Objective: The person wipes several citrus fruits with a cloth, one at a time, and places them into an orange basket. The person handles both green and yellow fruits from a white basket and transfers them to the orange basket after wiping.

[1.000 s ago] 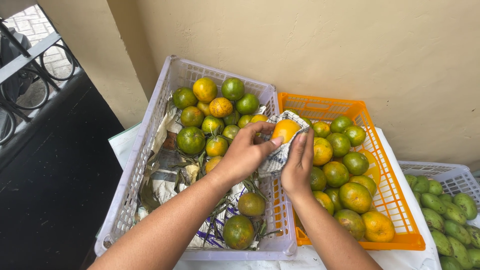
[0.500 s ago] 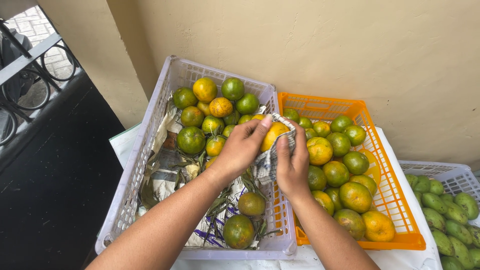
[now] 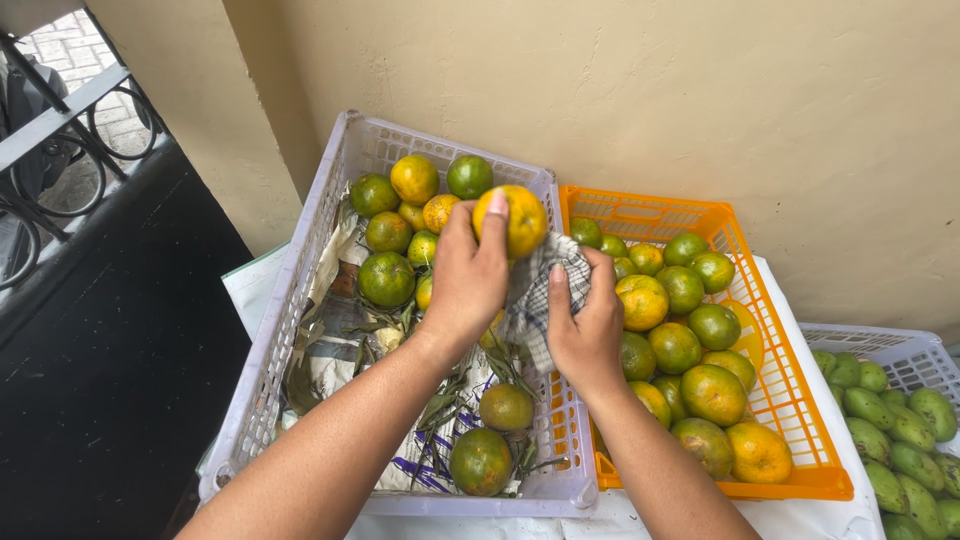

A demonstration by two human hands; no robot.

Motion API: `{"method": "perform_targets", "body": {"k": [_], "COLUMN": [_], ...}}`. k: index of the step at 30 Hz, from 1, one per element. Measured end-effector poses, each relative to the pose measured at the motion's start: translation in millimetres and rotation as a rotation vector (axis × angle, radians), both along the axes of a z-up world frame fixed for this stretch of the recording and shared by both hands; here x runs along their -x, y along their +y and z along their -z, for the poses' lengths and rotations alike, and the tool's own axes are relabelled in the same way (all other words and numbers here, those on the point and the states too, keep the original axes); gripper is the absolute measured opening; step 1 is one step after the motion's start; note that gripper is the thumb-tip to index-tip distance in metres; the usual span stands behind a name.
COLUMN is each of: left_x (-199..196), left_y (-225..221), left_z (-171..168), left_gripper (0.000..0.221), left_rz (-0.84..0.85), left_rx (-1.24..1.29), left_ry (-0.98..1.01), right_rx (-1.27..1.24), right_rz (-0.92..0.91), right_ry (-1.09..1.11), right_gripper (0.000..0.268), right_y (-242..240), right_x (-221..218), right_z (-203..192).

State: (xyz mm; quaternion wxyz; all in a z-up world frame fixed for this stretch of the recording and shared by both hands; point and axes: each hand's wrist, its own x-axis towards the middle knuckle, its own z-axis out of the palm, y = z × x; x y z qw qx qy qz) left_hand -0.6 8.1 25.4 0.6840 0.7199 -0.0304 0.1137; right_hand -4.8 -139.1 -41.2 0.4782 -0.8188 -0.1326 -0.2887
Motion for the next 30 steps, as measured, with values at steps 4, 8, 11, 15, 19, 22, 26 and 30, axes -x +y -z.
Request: {"method": "perform_targets", "body": {"k": [4,8,11,15,19,22,26,30], "left_x": [-13.6,-16.0,-22.7,-23.2,-17.4,-15.1,-17.2,-27.2], "left_y": [11.5,11.4,10.3,7.1,3.3,0.9,-0.1,-0.7], "left_z": [18.0,22.0,31.0,33.6,28.0,25.1,29.1,47.1], "left_gripper": [0.054,0.053,0.050,0.047,0.048,0.050,0.047,0.045], "left_rz": [-0.070,-0.054,-0.045,-0.029,0.026,0.113,0.186,0.201], "left_rx": [0.029,0.041,0.015,-0.033,-0.047,-0.057,-0.091,-0.099], "left_ry": [-0.078,-0.066,-0.068,-0.089,-0.091,-0.095,-0.110,-0.077], "right_rx": [0.046,0.511,0.664,0.302,0.102,0.050,-0.027,-0.100], "right_rz": [-0.073,-0.136,-0.102,-0.156,-0.170,-0.228,-0.338,-0.382], "right_ry": [-0.043,0.219,0.328,0.024,0.045,0.071,0.053,0.074], "right_gripper": [0.045,0.038,0.033,0.040,0.043,0.052,0.058,0.060], "right_y": [3.6,9.6,6.9,-9.9,-5.5,-6.4,-7.0,-12.1], "right_x": [-4.7,-0.8,-1.6,-25.9,-11.4,-12.4,-12.3,-18.2], "right_z": [0.3,-7.7,-5.6,27.1,4.1,5.7,6.0,17.4]}}
